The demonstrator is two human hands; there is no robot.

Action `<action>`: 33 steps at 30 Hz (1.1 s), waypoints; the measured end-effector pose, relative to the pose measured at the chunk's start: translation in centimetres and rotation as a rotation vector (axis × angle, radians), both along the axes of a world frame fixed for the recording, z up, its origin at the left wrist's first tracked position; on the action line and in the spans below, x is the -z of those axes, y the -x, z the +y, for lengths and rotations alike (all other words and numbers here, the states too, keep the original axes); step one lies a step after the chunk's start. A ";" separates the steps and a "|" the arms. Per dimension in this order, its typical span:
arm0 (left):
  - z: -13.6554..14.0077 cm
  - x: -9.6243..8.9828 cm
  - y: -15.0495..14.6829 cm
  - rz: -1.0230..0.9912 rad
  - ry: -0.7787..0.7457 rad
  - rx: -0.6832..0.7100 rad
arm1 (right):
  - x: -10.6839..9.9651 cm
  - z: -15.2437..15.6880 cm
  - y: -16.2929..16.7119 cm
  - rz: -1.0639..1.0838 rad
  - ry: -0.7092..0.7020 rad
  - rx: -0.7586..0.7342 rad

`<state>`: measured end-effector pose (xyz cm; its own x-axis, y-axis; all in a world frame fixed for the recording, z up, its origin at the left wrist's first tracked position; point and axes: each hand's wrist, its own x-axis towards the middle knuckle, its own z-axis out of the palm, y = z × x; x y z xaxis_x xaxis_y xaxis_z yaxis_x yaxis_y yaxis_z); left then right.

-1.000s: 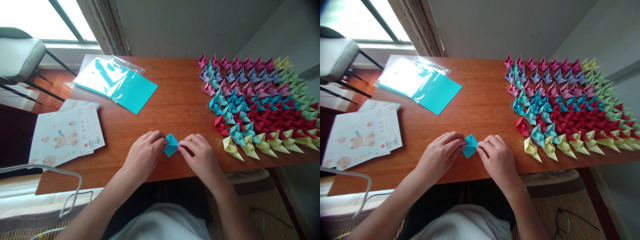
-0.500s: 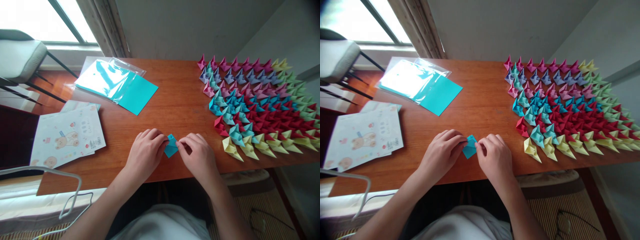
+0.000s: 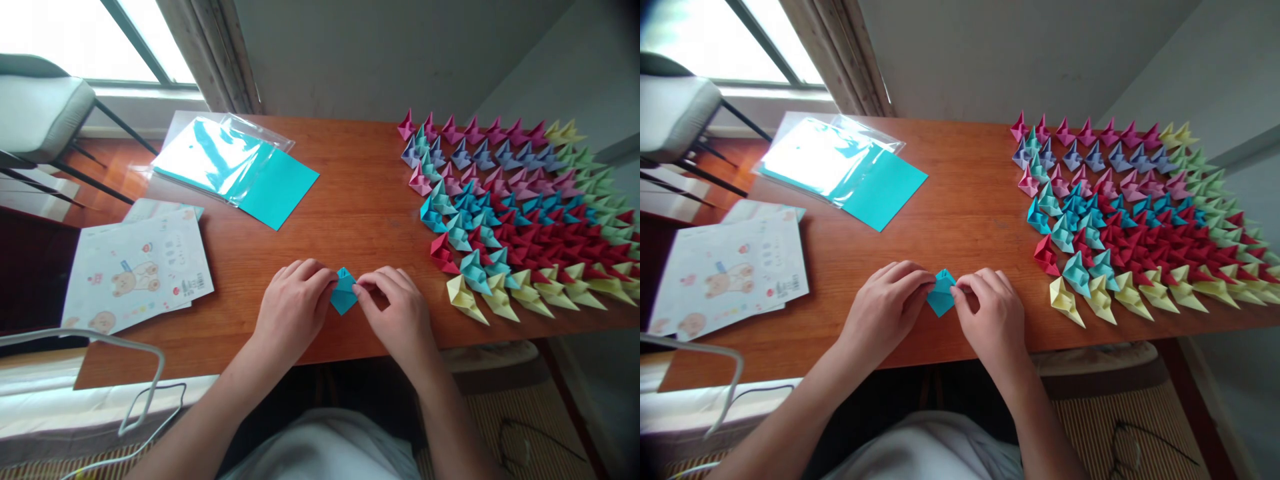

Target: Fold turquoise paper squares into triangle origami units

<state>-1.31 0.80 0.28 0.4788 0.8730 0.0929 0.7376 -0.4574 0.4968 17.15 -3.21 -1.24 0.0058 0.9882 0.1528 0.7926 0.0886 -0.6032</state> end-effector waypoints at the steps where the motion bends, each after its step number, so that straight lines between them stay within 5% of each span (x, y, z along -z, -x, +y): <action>1: 0.0 0.0 0.1 -0.011 0.001 0.010 | 0.0 -0.1 -0.2 0.019 -0.010 -0.020; 13: -0.3 0.2 1.3 -0.031 0.010 0.077 | -0.7 1.7 -0.5 0.113 -0.007 -0.319; 33: -0.8 -0.4 1.0 0.233 -0.105 0.019 | -0.6 2.5 0.3 0.000 0.078 -0.235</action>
